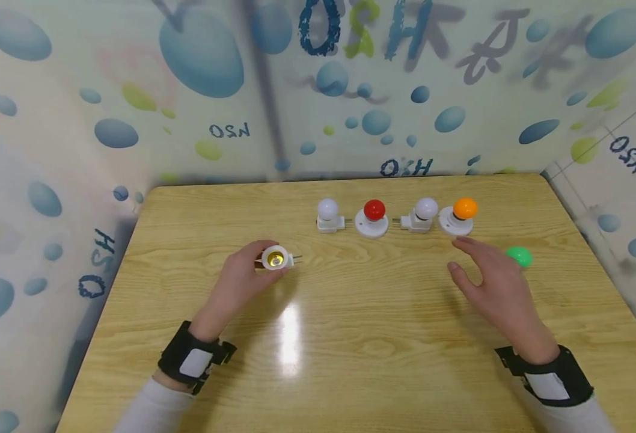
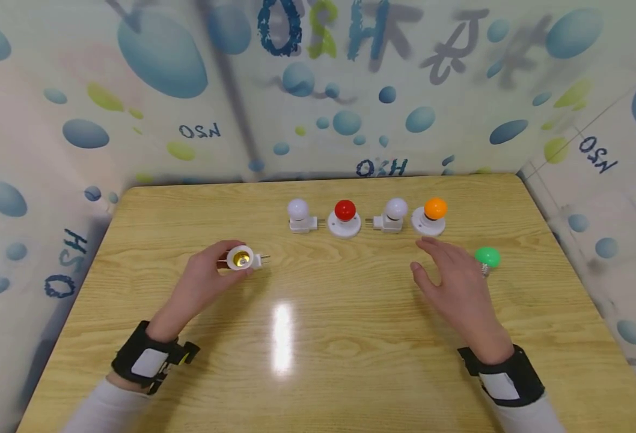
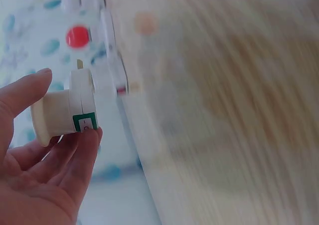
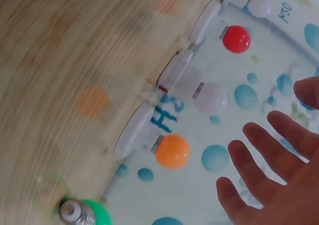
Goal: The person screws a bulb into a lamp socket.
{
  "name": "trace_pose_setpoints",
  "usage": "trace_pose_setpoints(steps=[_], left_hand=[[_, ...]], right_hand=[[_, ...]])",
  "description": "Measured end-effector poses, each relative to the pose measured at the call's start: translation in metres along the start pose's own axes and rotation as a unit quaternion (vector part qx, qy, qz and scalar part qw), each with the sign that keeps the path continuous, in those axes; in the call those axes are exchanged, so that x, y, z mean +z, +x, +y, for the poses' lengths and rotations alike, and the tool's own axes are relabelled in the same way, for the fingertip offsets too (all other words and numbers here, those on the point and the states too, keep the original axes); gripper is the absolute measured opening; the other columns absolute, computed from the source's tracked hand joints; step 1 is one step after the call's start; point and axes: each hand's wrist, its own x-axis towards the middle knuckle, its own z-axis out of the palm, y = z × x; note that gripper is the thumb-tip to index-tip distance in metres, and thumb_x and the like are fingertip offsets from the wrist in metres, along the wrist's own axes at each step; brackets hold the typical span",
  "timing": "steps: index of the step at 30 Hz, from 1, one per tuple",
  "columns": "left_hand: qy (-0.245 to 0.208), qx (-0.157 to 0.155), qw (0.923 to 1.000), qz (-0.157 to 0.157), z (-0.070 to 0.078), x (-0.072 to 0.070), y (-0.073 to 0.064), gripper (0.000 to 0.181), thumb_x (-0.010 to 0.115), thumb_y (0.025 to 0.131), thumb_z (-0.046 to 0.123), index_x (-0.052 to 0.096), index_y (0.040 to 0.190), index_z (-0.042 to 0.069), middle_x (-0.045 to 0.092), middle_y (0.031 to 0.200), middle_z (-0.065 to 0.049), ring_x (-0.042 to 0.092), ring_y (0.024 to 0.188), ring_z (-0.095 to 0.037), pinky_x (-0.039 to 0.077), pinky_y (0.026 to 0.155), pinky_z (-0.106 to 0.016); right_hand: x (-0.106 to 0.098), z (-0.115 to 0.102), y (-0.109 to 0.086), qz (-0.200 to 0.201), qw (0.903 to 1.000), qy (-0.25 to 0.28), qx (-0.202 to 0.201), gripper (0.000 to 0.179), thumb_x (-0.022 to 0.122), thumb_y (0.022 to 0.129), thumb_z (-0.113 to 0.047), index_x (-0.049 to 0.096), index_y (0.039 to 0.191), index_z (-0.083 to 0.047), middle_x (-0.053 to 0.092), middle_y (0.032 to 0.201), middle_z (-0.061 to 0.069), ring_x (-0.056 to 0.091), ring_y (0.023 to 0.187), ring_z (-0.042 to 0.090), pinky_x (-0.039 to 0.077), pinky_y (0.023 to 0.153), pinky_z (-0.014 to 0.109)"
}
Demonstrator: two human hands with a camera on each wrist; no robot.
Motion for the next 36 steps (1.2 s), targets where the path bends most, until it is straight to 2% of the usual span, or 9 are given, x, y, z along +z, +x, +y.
trace_pose_setpoints(steps=[9,14,18,26,29,33,36], left_hand=[[0.004,0.014,0.9972,-0.074,0.033,0.038,0.005,0.046,0.087,0.085,0.015,0.064,0.124,0.003,0.07,0.115,-0.007,0.068,0.101,-0.023,0.058,0.086,-0.039],[0.013,0.027,0.9954,-0.091,0.038,0.055,0.007,0.045,0.089,0.083,0.016,0.065,0.119,0.005,0.07,0.108,-0.004,0.067,0.097,-0.018,0.057,0.084,-0.037],[0.024,0.03,0.9938,-0.105,0.037,0.066,0.007,0.044,0.089,0.083,0.018,0.064,0.118,0.006,0.069,0.107,-0.003,0.065,0.097,-0.016,0.056,0.085,-0.036],[0.025,0.035,0.9926,-0.113,0.036,0.073,0.005,0.04,0.087,0.086,0.021,0.065,0.116,0.006,0.068,0.104,-0.002,0.064,0.091,-0.014,0.056,0.078,-0.033],[0.026,0.034,0.9926,-0.114,0.036,0.073,0.005,0.042,0.087,0.087,0.023,0.065,0.118,0.006,0.069,0.104,-0.002,0.064,0.091,-0.015,0.056,0.078,-0.034],[0.027,0.028,0.9919,-0.121,0.035,0.072,0.004,0.055,0.086,0.087,0.025,0.062,0.131,0.002,0.07,0.116,-0.008,0.067,0.101,-0.02,0.056,0.086,-0.039],[0.024,0.021,0.991,-0.13,0.034,0.07,0.003,0.068,0.086,0.087,0.026,0.055,0.141,-0.001,0.067,0.127,-0.013,0.066,0.112,-0.024,0.055,0.095,-0.041]], right_hand=[[-0.013,0.026,-0.01,0.032,0.9991,-0.021,0.019,0.039,0.073,0.092,-0.009,0.067,0.128,0.004,0.067,0.127,0.026,0.061,0.113,0.048,0.047,0.091,0.065],[-0.018,0.039,-0.011,0.035,0.9984,-0.037,0.027,0.035,0.072,0.092,-0.007,0.068,0.125,0.005,0.067,0.125,0.029,0.061,0.111,0.051,0.047,0.089,0.066],[-0.021,0.053,-0.01,0.02,0.997,-0.047,0.058,0.034,0.069,0.095,-0.009,0.067,0.125,0.006,0.065,0.126,0.031,0.058,0.114,0.053,0.046,0.09,0.069],[-0.027,0.075,-0.01,-0.003,0.9932,-0.039,0.109,0.034,0.064,0.099,-0.012,0.065,0.128,0.007,0.062,0.128,0.035,0.055,0.114,0.058,0.044,0.087,0.072],[-0.029,0.081,-0.008,-0.009,0.9917,-0.048,0.119,0.035,0.063,0.099,-0.013,0.064,0.129,0.007,0.062,0.126,0.036,0.057,0.108,0.058,0.047,0.078,0.07],[-0.036,0.091,-0.002,-0.033,0.9862,-0.061,0.151,0.041,0.059,0.103,-0.019,0.06,0.133,0.009,0.058,0.128,0.04,0.058,0.103,0.059,0.048,0.067,0.065],[-0.043,0.099,0.004,-0.064,0.9786,-0.069,0.183,0.05,0.055,0.106,-0.028,0.055,0.137,0.011,0.056,0.128,0.042,0.058,0.105,0.058,0.048,0.071,0.065]])
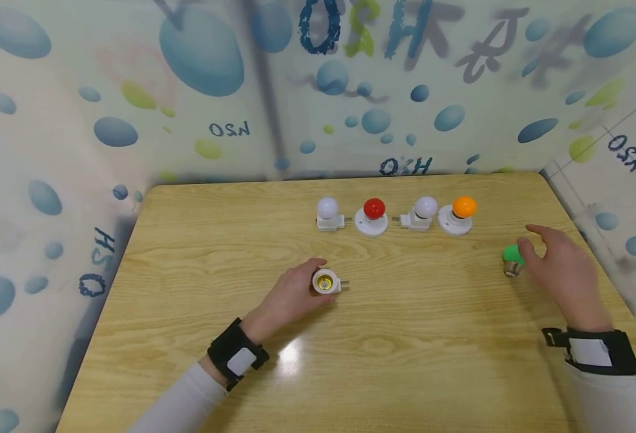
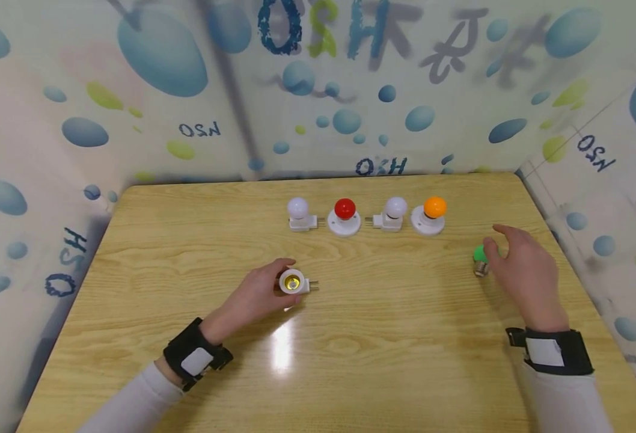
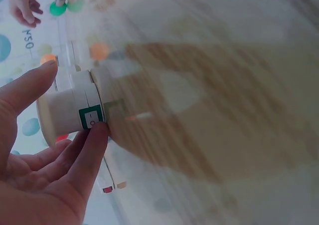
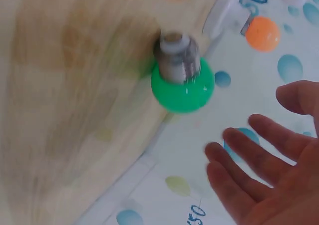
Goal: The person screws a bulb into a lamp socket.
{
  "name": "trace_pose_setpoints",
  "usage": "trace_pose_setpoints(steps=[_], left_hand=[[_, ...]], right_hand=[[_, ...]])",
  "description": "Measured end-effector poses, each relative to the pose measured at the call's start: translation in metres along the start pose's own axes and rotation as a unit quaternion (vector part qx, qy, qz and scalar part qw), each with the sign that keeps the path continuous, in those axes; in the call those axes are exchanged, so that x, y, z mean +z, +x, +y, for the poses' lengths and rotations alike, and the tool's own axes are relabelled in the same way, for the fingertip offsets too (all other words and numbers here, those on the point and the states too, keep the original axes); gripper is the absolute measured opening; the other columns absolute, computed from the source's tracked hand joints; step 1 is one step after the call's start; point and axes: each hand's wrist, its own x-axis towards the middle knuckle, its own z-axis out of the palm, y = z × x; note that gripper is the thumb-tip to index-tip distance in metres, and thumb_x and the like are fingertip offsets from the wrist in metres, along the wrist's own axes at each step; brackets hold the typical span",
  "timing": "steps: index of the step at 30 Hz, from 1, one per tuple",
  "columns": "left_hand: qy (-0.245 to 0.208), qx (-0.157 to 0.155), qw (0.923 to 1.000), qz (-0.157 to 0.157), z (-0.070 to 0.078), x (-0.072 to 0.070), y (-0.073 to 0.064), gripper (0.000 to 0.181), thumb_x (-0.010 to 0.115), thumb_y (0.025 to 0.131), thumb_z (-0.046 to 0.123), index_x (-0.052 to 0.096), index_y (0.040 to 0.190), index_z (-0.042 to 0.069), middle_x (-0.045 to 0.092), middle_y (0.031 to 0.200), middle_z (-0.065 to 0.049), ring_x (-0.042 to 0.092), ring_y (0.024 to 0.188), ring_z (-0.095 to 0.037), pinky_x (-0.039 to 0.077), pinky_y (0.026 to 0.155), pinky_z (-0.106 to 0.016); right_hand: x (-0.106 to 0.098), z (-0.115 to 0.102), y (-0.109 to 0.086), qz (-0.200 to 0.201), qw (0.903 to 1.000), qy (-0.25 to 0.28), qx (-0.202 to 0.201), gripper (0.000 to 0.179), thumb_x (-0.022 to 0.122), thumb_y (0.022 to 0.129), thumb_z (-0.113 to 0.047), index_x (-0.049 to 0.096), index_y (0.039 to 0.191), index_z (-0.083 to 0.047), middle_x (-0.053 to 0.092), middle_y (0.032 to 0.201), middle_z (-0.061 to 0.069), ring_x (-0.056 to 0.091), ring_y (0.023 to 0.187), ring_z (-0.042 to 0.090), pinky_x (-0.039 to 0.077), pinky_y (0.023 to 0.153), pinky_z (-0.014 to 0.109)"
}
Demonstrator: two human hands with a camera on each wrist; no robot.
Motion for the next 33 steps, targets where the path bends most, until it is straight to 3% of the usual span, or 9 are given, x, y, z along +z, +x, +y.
trace_pose_setpoints(steps=[5,10,13,16,20,23,26,31,33], left_hand=[[-0.009,-0.001,0.9999,-0.009,-0.001,-0.003,-0.002,0.071,0.087,0.086,0.023,0.053,0.144,-0.001,0.066,0.13,-0.013,0.064,0.116,-0.024,0.053,0.098,-0.041],[-0.011,0.005,0.9999,-0.007,-0.004,-0.004,-0.004,0.067,0.087,0.086,0.022,0.056,0.141,0.0,0.067,0.128,-0.01,0.064,0.113,-0.021,0.053,0.096,-0.04],[-0.016,0.009,0.9998,-0.008,-0.006,-0.004,-0.003,0.06,0.087,0.086,0.022,0.06,0.136,0.003,0.069,0.123,-0.006,0.064,0.108,-0.018,0.053,0.094,-0.039],[-0.027,0.008,0.9996,-0.01,-0.008,-0.004,-0.003,0.055,0.087,0.085,0.021,0.062,0.132,0.006,0.069,0.118,-0.002,0.063,0.103,-0.015,0.053,0.091,-0.038],[-0.032,0.003,0.9994,-0.012,-0.009,-0.005,-0.002,0.055,0.088,0.085,0.021,0.063,0.132,0.007,0.069,0.116,-0.001,0.062,0.1,-0.015,0.053,0.09,-0.037],[-0.031,0.003,0.9994,-0.011,-0.01,-0.005,-0.001,0.054,0.088,0.085,0.021,0.064,0.131,0.008,0.069,0.116,-0.001,0.062,0.1,-0.015,0.053,0.089,-0.037],[-0.031,0.004,0.9995,-0.009,-0.011,-0.004,-0.001,0.051,0.088,0.085,0.021,0.064,0.129,0.008,0.069,0.114,0.0,0.062,0.1,-0.014,0.052,0.089,-0.036],[-0.028,0.004,0.9996,-0.006,-0.009,-0.004,-0.001,0.048,0.088,0.085,0.019,0.066,0.125,0.009,0.07,0.113,0.0,0.063,0.1,-0.015,0.053,0.09,-0.037],[-0.025,0.006,0.9997,-0.006,-0.007,-0.003,-0.001,0.047,0.088,0.085,0.019,0.066,0.124,0.008,0.071,0.112,-0.001,0.064,0.1,-0.015,0.053,0.09,-0.037]], right_hand=[[-0.006,0.008,0.01,-0.074,0.9961,-0.032,0.036,0.069,0.049,0.108,-0.045,0.049,0.137,0.017,0.058,0.124,0.043,0.062,0.096,0.055,0.051,0.073,0.063],[-0.005,0.013,0.016,-0.164,0.983,-0.053,0.063,0.091,0.04,0.106,-0.061,0.045,0.134,0.025,0.058,0.118,0.046,0.064,0.082,0.046,0.053,0.063,0.053],[-0.002,0.014,0.017,-0.184,0.9789,-0.062,0.064,0.094,0.04,0.105,-0.063,0.047,0.13,0.027,0.057,0.116,0.048,0.065,0.077,0.044,0.052,0.06,0.051],[0.003,0.014,0.017,-0.179,0.9805,-0.059,0.057,0.083,0.044,0.106,-0.058,0.058,0.112,0.023,0.062,0.088,0.038,0.06,0.067,0.037,0.048,0.055,0.046],[0.006,0.012,0.014,-0.159,0.985,-0.036,0.055,0.063,0.048,0.106,-0.051,0.054,0.082,0.006,0.044,0.063,0.006,0.043,0.058,0.022,0.032,0.05,0.034],[0.004,0.005,0.011,-0.135,0.9895,-0.019,0.05,0.063,0.05,0.106,-0.051,0.056,0.092,0.01,0.046,0.063,0.005,0.045,0.057,0.021,0.033,0.048,0.032],[0.0,-0.01,0.01,-0.101,0.9945,-0.002,0.028,0.071,0.054,0.104,-0.053,0.055,0.12,0.017,0.062,0.075,0.018,0.055,0.061,0.027,0.04,0.048,0.035],[-0.008,-0.051,0.005,-0.061,0.997,0.042,-0.021,0.065,0.065,0.101,-0.047,0.055,0.13,0.011,0.067,0.109,0.034,0.067,0.089,0.047,0.057,0.063,0.051],[-0.01,-0.067,0.001,-0.052,0.995,0.075,-0.042,0.061,0.071,0.099,-0.041,0.055,0.132,0.008,0.066,0.114,0.032,0.068,0.098,0.048,0.061,0.071,0.04]])
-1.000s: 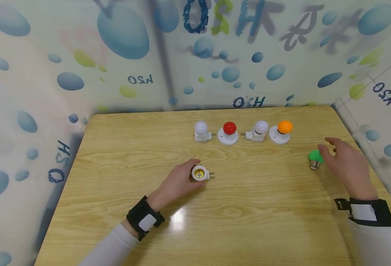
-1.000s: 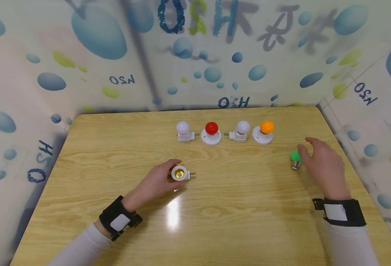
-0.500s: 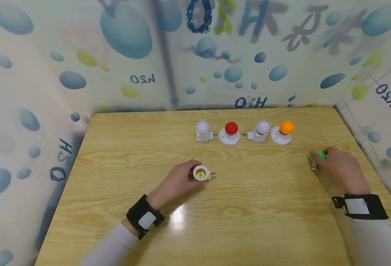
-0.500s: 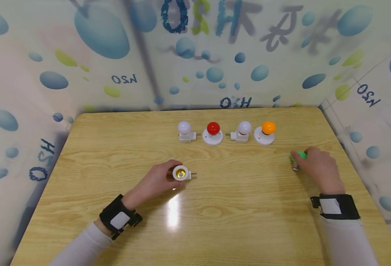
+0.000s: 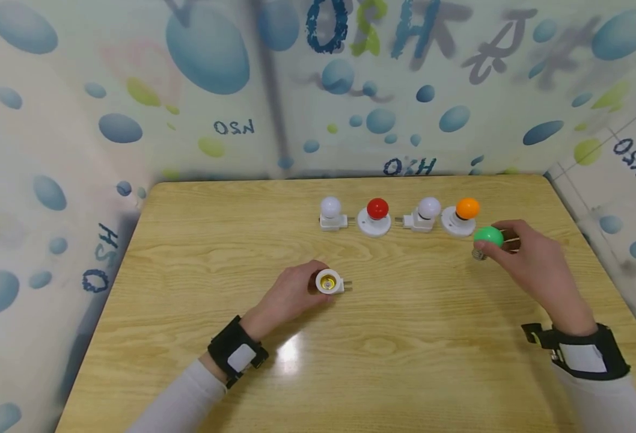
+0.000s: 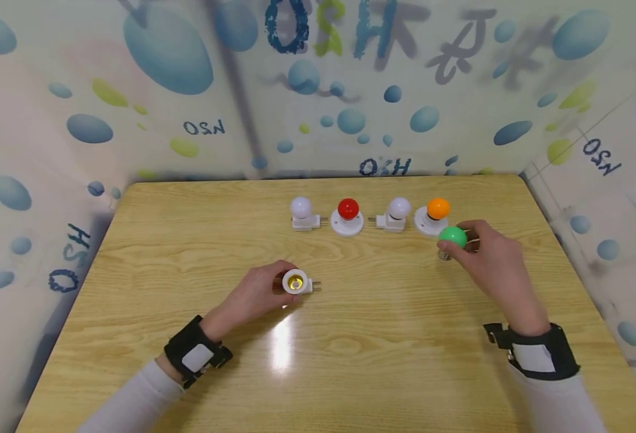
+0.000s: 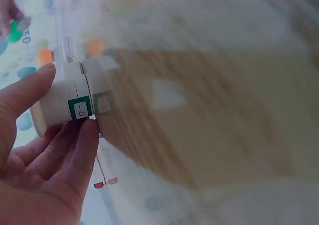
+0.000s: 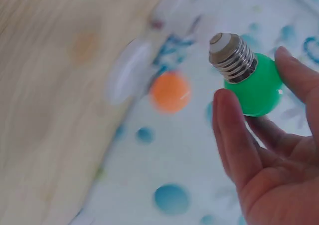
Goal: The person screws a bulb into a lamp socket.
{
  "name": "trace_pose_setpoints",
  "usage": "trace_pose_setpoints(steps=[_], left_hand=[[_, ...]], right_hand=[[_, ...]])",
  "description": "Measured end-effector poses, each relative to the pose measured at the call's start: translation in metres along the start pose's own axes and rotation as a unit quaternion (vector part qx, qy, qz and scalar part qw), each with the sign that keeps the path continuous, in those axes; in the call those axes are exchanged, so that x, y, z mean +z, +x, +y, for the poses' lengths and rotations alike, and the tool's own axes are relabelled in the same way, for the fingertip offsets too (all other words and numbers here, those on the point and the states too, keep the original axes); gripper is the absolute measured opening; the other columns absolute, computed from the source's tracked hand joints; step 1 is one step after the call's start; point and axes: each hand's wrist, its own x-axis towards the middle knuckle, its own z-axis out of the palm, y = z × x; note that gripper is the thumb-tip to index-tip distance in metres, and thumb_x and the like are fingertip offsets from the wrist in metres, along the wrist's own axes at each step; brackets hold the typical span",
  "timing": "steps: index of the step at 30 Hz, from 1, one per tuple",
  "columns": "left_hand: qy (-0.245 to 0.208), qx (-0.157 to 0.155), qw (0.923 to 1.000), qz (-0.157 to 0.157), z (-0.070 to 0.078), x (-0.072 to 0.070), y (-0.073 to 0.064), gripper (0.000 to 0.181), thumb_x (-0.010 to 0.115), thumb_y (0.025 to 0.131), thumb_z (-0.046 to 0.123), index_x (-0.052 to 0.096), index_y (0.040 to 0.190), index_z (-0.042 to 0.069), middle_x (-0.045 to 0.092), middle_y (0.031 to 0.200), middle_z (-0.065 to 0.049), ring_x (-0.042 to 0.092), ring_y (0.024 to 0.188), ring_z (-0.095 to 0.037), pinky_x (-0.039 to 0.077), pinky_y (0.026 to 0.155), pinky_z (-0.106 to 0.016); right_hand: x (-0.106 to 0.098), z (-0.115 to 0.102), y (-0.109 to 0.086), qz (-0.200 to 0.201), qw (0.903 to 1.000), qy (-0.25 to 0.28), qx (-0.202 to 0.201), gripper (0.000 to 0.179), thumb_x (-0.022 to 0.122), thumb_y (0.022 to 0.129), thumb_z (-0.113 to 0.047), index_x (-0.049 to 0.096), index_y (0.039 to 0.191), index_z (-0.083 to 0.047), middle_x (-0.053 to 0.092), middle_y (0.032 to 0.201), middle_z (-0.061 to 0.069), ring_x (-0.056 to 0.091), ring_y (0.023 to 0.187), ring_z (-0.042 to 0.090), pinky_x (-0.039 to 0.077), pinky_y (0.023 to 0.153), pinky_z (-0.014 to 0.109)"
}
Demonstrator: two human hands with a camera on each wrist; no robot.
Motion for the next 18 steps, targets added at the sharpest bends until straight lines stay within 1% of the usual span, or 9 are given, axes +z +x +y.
trace_pose_setpoints(steps=[1,5,6,8,10,14,16,18], left_hand=[[0.003,0.003,1.0,0.001,0.0,0.0,0.0,0.046,0.088,0.085,0.018,0.066,0.124,0.008,0.071,0.112,-0.001,0.064,0.1,-0.015,0.053,0.09,-0.036],[0.021,0.027,0.9994,0.009,0.0,0.003,0.001,0.04,0.087,0.085,0.017,0.068,0.119,0.007,0.072,0.108,-0.002,0.065,0.096,-0.014,0.054,0.086,-0.034],[0.026,0.034,0.999,0.012,0.0,0.004,0.001,0.039,0.087,0.085,0.017,0.069,0.117,0.007,0.072,0.107,-0.002,0.065,0.095,-0.014,0.054,0.085,-0.034],[0.033,0.046,0.9983,0.015,-0.001,0.005,0.002,0.037,0.087,0.085,0.017,0.07,0.115,0.006,0.073,0.105,-0.002,0.065,0.094,-0.014,0.054,0.084,-0.033],[0.036,0.049,0.9981,0.014,-0.002,0.005,0.003,0.036,0.087,0.085,0.018,0.07,0.115,0.006,0.073,0.105,-0.002,0.065,0.094,-0.015,0.054,0.084,-0.034],[0.018,0.042,0.9989,0.005,-0.005,0.005,0.004,0.037,0.088,0.084,0.018,0.071,0.115,0.007,0.072,0.106,-0.001,0.064,0.095,-0.014,0.053,0.086,-0.033],[0.007,0.036,0.9993,-0.002,-0.007,0.005,0.005,0.038,0.089,0.084,0.019,0.071,0.116,0.008,0.072,0.107,0.0,0.063,0.095,-0.013,0.052,0.087,-0.033],[-0.003,0.032,0.9995,-0.006,-0.008,0.005,0.006,0.038,0.089,0.083,0.019,0.072,0.115,0.009,0.072,0.107,0.001,0.062,0.096,-0.012,0.052,0.088,-0.033]], right_hand=[[0.001,-0.008,-0.001,0.005,0.9997,0.017,-0.014,0.058,0.073,0.098,-0.037,0.055,0.132,0.007,0.066,0.115,0.03,0.068,0.098,0.047,0.06,0.073,0.031],[0.006,-0.038,-0.006,-0.002,0.9952,0.076,-0.062,0.056,0.079,0.094,-0.026,0.054,0.133,0.005,0.065,0.118,0.024,0.068,0.102,0.04,0.057,0.083,0.023],[0.007,-0.046,-0.006,-0.007,0.9936,0.086,-0.073,0.055,0.08,0.094,-0.023,0.054,0.133,0.005,0.065,0.118,0.023,0.068,0.102,0.039,0.057,0.086,0.029],[0.011,-0.062,-0.008,-0.02,0.9903,0.099,-0.096,0.053,0.081,0.093,-0.019,0.055,0.133,0.004,0.065,0.119,0.02,0.067,0.102,0.035,0.055,0.088,0.045],[0.014,-0.076,-0.01,-0.031,0.986,0.109,-0.122,0.051,0.082,0.091,-0.014,0.056,0.132,0.002,0.066,0.119,0.016,0.068,0.102,0.032,0.056,0.087,0.048],[0.026,-0.1,-0.01,-0.056,0.9747,0.13,-0.173,0.05,0.082,0.09,-0.01,0.056,0.132,-0.001,0.066,0.122,0.011,0.069,0.104,0.028,0.058,0.089,0.048],[0.033,-0.11,-0.009,-0.07,0.9662,0.145,-0.202,0.051,0.082,0.09,-0.01,0.055,0.133,-0.002,0.066,0.123,0.011,0.069,0.106,0.027,0.058,0.091,0.047],[0.042,-0.119,-0.007,-0.084,0.9554,0.157,-0.236,0.053,0.081,0.09,-0.009,0.055,0.136,-0.003,0.065,0.126,0.01,0.068,0.109,0.026,0.057,0.092,0.047]])
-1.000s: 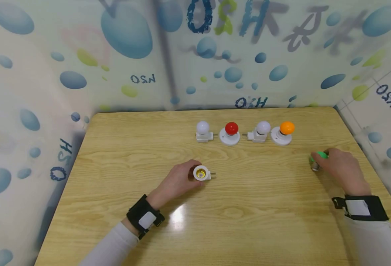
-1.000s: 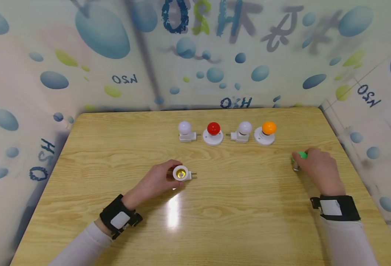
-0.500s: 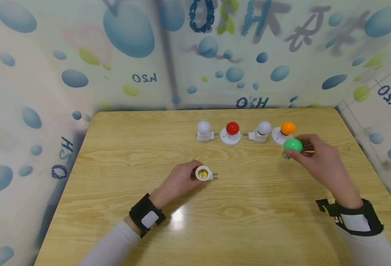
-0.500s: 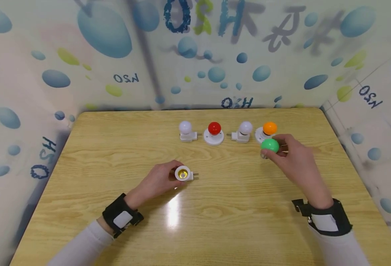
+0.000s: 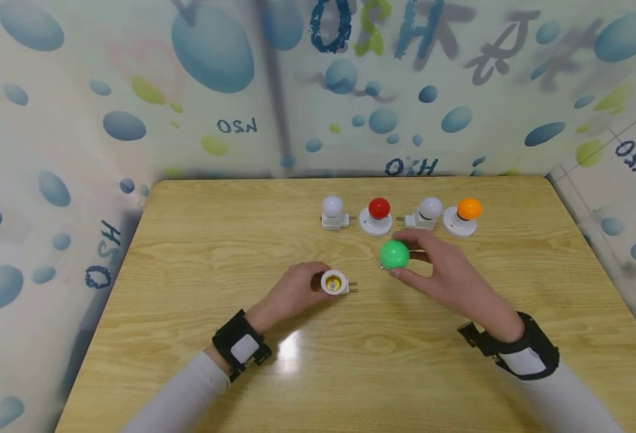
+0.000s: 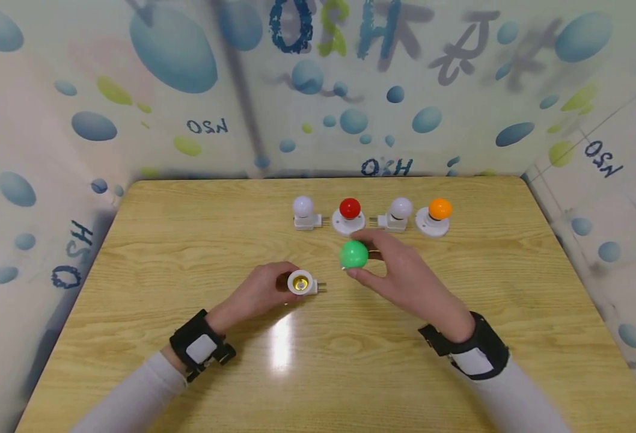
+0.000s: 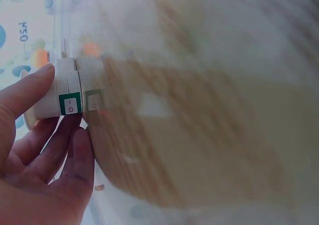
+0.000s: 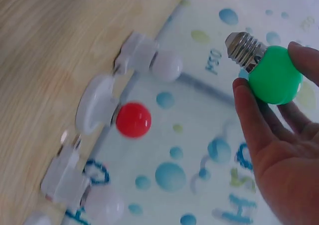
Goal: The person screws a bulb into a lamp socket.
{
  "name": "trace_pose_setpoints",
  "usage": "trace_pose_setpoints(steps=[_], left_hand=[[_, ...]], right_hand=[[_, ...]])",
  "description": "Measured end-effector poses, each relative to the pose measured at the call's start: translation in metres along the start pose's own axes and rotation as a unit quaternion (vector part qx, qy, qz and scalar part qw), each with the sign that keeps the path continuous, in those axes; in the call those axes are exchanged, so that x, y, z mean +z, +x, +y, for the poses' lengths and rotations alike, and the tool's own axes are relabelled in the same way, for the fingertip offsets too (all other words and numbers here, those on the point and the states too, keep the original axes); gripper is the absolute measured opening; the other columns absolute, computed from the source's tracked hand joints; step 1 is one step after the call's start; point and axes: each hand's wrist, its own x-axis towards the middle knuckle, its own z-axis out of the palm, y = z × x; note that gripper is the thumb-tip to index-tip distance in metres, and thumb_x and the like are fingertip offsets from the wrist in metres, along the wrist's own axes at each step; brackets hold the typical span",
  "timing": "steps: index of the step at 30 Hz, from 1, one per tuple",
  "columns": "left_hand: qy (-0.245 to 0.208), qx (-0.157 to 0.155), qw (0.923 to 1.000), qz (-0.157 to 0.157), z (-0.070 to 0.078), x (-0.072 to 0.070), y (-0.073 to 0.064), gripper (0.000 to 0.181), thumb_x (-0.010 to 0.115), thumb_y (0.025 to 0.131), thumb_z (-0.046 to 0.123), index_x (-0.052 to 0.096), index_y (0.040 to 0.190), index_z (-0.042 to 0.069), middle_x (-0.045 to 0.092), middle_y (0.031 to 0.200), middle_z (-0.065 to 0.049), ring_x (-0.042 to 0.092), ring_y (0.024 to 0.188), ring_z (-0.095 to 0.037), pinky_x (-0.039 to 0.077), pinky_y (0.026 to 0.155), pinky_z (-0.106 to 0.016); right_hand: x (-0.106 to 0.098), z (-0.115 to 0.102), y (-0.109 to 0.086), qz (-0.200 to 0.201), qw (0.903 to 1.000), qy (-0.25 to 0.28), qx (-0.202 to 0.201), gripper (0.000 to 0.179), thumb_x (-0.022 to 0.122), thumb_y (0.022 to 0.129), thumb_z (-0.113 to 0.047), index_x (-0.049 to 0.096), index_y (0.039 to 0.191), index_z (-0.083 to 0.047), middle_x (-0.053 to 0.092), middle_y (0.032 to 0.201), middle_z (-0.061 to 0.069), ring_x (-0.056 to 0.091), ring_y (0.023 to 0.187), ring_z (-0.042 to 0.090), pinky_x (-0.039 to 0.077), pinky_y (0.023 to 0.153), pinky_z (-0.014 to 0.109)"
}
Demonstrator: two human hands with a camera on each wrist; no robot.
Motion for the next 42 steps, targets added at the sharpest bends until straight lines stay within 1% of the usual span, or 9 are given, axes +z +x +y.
trace_pose_setpoints(steps=[3,6,12,16,20,26,32,37,42], left_hand=[[-0.006,0.002,1.0,-0.003,-0.001,0.0,0.002,0.037,0.089,0.083,0.02,0.073,0.115,0.009,0.072,0.108,0.0,0.063,0.097,-0.013,0.052,0.089,-0.034],[-0.003,0.013,0.9999,-0.002,-0.001,-0.001,0.003,0.035,0.089,0.083,0.02,0.074,0.114,0.009,0.072,0.108,-0.001,0.064,0.099,-0.013,0.052,0.091,-0.034],[-0.004,0.025,0.9997,0.001,-0.002,-0.001,0.004,0.031,0.089,0.084,0.019,0.076,0.11,0.01,0.072,0.102,0.001,0.062,0.093,-0.011,0.051,0.086,-0.032],[0.004,0.034,0.9994,0.011,0.0,-0.001,0.004,0.028,0.09,0.082,0.018,0.076,0.106,0.01,0.071,0.098,0.001,0.061,0.09,-0.011,0.051,0.082,-0.03],[0.016,0.037,0.999,0.018,0.001,-0.002,0.003,0.027,0.09,0.081,0.017,0.075,0.102,0.01,0.07,0.095,0.002,0.06,0.087,-0.011,0.05,0.08,-0.028],[0.026,0.02,0.9994,0.013,0.002,-0.002,0.003,0.03,0.091,0.081,0.018,0.074,0.103,0.01,0.067,0.09,0.003,0.057,0.083,-0.011,0.049,0.075,-0.029],[0.034,0.017,0.9992,0.01,0.002,-0.001,0.003,0.034,0.091,0.081,0.018,0.074,0.109,0.008,0.07,0.095,0.001,0.061,0.089,-0.012,0.052,0.081,-0.032],[0.036,0.021,0.9991,0.009,0.002,-0.001,0.003,0.038,0.091,0.081,0.017,0.074,0.113,0.007,0.072,0.099,-0.001,0.064,0.094,-0.015,0.053,0.086,-0.035],[0.038,0.022,0.999,0.011,0.002,-0.001,0.003,0.038,0.09,0.081,0.016,0.074,0.115,0.007,0.072,0.101,-0.002,0.066,0.097,-0.017,0.054,0.089,-0.036]], right_hand=[[0.014,-0.003,0.01,-0.033,0.9981,0.002,-0.052,0.058,0.081,0.091,-0.01,0.054,0.142,-0.005,0.064,0.132,0.008,0.066,0.114,0.022,0.057,0.095,0.045],[0.026,-0.005,0.019,-0.071,0.994,-0.003,-0.084,0.057,0.078,0.093,-0.012,0.055,0.145,-0.008,0.063,0.138,0.006,0.062,0.122,0.022,0.054,0.1,0.045],[0.04,-0.008,0.031,-0.122,0.9884,0.012,-0.089,0.052,0.074,0.097,-0.015,0.056,0.145,-0.01,0.061,0.143,0.002,0.056,0.133,0.02,0.05,0.106,0.044],[0.049,-0.008,0.037,-0.141,0.9858,0.01,-0.091,0.05,0.073,0.097,-0.011,0.057,0.144,-0.008,0.061,0.143,0.004,0.056,0.132,0.023,0.048,0.108,0.046],[0.057,-0.007,0.042,-0.158,0.9813,0.003,-0.109,0.046,0.071,0.097,-0.007,0.058,0.141,-0.003,0.062,0.141,0.009,0.057,0.129,0.027,0.047,0.108,0.047],[0.067,-0.005,0.045,-0.172,0.9763,-0.006,-0.131,0.039,0.069,0.099,-0.008,0.06,0.136,-0.006,0.063,0.137,0.008,0.059,0.124,0.024,0.049,0.107,0.043],[0.071,-0.002,0.044,-0.167,0.9728,-0.035,-0.157,0.041,0.07,0.098,-0.008,0.058,0.137,-0.008,0.063,0.139,0.01,0.06,0.124,0.025,0.052,0.104,0.043],[0.071,-0.002,0.043,-0.17,0.9716,-0.052,-0.156,0.043,0.071,0.098,-0.008,0.058,0.139,-0.007,0.061,0.141,0.012,0.06,0.125,0.027,0.052,0.103,0.043],[0.071,-0.005,0.044,-0.161,0.9706,-0.066,-0.167,0.042,0.073,0.096,-0.007,0.061,0.136,-0.006,0.064,0.135,0.011,0.063,0.116,0.024,0.055,0.099,0.039]])
